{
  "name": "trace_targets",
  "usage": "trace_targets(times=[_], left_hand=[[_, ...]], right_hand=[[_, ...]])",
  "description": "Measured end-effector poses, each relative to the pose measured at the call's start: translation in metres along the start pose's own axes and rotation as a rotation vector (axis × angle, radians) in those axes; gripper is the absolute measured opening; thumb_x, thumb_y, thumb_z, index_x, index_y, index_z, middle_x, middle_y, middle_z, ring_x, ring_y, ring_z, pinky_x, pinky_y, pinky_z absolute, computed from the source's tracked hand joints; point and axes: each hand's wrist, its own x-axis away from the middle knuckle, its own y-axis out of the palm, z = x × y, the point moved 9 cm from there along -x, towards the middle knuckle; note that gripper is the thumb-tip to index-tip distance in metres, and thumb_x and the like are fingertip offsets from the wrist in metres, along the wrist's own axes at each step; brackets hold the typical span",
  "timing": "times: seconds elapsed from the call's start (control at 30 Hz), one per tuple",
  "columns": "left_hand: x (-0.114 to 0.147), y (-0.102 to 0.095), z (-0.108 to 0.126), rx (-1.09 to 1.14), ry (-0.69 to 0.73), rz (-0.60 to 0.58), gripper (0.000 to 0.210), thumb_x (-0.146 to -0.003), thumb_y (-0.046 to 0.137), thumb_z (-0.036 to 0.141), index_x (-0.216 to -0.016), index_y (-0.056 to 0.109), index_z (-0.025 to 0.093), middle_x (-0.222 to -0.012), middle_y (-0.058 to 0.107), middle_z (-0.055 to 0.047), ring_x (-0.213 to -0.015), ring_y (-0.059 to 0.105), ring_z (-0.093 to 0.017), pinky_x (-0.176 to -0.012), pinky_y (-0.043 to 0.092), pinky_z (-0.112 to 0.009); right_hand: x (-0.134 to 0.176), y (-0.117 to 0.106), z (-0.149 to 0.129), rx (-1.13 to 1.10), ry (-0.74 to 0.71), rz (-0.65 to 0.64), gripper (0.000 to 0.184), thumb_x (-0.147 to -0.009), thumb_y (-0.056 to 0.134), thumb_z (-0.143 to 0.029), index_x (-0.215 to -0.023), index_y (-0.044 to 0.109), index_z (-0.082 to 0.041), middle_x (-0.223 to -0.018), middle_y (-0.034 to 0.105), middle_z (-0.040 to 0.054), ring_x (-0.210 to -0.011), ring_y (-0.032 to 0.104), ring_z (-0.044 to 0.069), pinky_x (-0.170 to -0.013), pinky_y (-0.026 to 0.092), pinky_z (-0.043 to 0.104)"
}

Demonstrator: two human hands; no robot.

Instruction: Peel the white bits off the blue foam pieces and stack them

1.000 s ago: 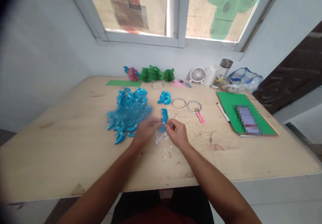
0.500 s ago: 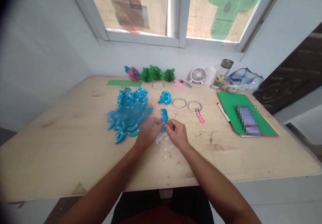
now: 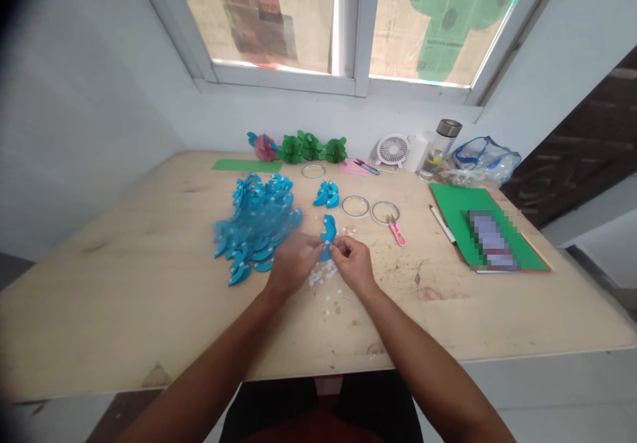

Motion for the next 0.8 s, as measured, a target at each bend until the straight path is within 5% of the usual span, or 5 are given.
trace_targets(times=[0.43, 0.8], left_hand=[[0.002, 0.006, 0.011, -0.235, 0.135, 0.008, 0.013, -0.078, 0.050, 0.017, -0.070, 0.059, 0.019, -0.068, 0.062, -0.006, -0.076, 0.056, -0.021, -0.071, 0.040, -0.033], [0.004, 0.004, 0.034, -0.409, 0.349, 0.090, 0.018, -0.078, 0.047, 0.014, -0.063, 0.054, 0.018, -0.059, 0.054, -0.004, -0.067, 0.051, -0.019, -0.063, 0.035, -0.032]], right_hand=[[0.005, 0.004, -0.013, 0.193, -0.089, -0.006, 0.017, -0.072, 0.055, -0.032, -0.068, 0.060, -0.017, -0.053, 0.051, -0.0020, -0.049, 0.044, 0.011, -0.046, 0.036, 0.021], [0.002, 0.005, -0.003, 0.096, -0.041, -0.016, 0.019, -0.070, 0.056, -0.033, -0.068, 0.060, -0.015, -0.053, 0.050, -0.0025, -0.047, 0.041, 0.009, -0.045, 0.034, 0.021]])
